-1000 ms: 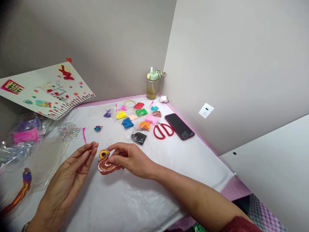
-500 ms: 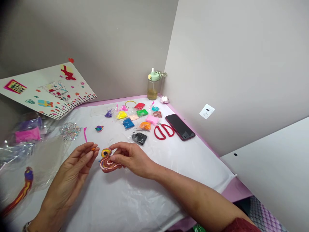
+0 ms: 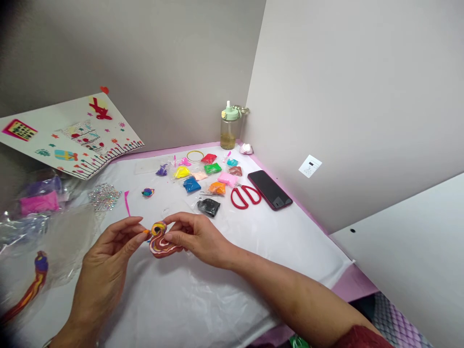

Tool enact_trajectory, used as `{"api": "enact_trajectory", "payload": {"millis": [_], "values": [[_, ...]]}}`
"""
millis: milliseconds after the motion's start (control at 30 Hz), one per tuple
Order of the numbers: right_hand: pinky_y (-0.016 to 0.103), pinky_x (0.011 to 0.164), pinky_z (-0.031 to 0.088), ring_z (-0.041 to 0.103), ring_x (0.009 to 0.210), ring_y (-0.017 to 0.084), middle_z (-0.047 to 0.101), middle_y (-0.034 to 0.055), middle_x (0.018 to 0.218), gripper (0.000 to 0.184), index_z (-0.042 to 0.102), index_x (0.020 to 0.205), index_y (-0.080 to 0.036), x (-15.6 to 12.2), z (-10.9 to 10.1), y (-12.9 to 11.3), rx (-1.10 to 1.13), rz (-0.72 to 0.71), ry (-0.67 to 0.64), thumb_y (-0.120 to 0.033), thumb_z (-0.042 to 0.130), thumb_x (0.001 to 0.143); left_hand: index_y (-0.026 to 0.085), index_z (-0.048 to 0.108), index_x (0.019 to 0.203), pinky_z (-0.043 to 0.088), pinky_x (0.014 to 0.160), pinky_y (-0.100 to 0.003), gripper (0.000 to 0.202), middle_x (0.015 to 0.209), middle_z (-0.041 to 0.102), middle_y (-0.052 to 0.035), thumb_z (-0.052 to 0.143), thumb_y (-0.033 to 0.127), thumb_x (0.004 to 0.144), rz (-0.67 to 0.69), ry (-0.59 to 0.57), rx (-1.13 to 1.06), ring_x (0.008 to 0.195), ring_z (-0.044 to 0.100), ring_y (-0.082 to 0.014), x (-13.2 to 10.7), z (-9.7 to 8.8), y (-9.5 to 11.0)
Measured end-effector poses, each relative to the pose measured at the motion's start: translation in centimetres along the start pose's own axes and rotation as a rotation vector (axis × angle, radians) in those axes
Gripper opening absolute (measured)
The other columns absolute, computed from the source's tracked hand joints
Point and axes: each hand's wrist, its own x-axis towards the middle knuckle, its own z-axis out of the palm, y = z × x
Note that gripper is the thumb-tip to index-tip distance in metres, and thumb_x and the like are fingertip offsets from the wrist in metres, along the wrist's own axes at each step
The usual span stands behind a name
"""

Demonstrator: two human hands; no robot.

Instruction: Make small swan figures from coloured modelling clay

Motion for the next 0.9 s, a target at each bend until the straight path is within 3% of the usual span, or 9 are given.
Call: {"api": "enact_trajectory", "payload": {"millis": [200, 667, 800, 900], "values": [[0.021, 0.061, 0.051, 0.071, 0.076, 0.014, 0.075, 0.0017, 0.086, 0.024, 0.066, 0.107, -0.017, -0.05, 0.13, -0.15, 0.005, 0.005, 0.006, -0.026, 0.071, 0.086, 0.034, 0.067, 0.116, 0.049, 0.084, -0.016, 0.039, 0.095, 0.068, 0.0051, 0.08, 0.034, 0.08, 0.056, 0.003, 0.012, 0.09, 0.063, -0.009, -0.08, 0.03, -0.2], [0.021, 0.063, 0.052, 0.072, 0.078, 0.014, 0.075, 0.0017, 0.086, 0.025, 0.066, 0.109, -0.017, -0.01, 0.03, -0.03, 0.014, 0.022, 0.003, -0.027, 0.072, 0.086, 0.031, 0.07, 0.108, 0.054, 0.082, -0.019, 0.036, 0.098, 0.07, 0.0032, 0.081, 0.043, 0.077, 0.035, 0.007, 0.109, 0.092, 0.066, -0.012, -0.49, 0.38, 0.35], [0.017, 0.061, 0.049, 0.072, 0.081, 0.013, 0.075, 0.0034, 0.092, 0.025, 0.066, 0.11, -0.018, -0.06, -0.21, 0.09, -0.014, -0.002, -0.005, -0.028, 0.071, 0.088, 0.031, 0.07, 0.103, 0.052, 0.086, -0.022, 0.025, 0.105, 0.067, 0.0033, 0.076, 0.042, 0.081, 0.163, -0.014, 0.221, 0.094, 0.064, -0.013, -0.44, 0.21, 0.58], [0.023, 0.072, 0.055, 0.072, 0.085, 0.015, 0.075, 0.0038, 0.092, 0.026, 0.066, 0.109, -0.017, -0.08, -0.23, 0.25, 0.037, -0.001, -0.015, -0.029, 0.072, 0.086, 0.032, 0.071, 0.101, 0.048, 0.09, -0.025, 0.015, 0.103, 0.065, 0.0032, 0.071, 0.037, 0.087, 0.328, -0.009, 0.363, 0.098, 0.061, -0.014, -0.3, -0.1, 0.51]]}}
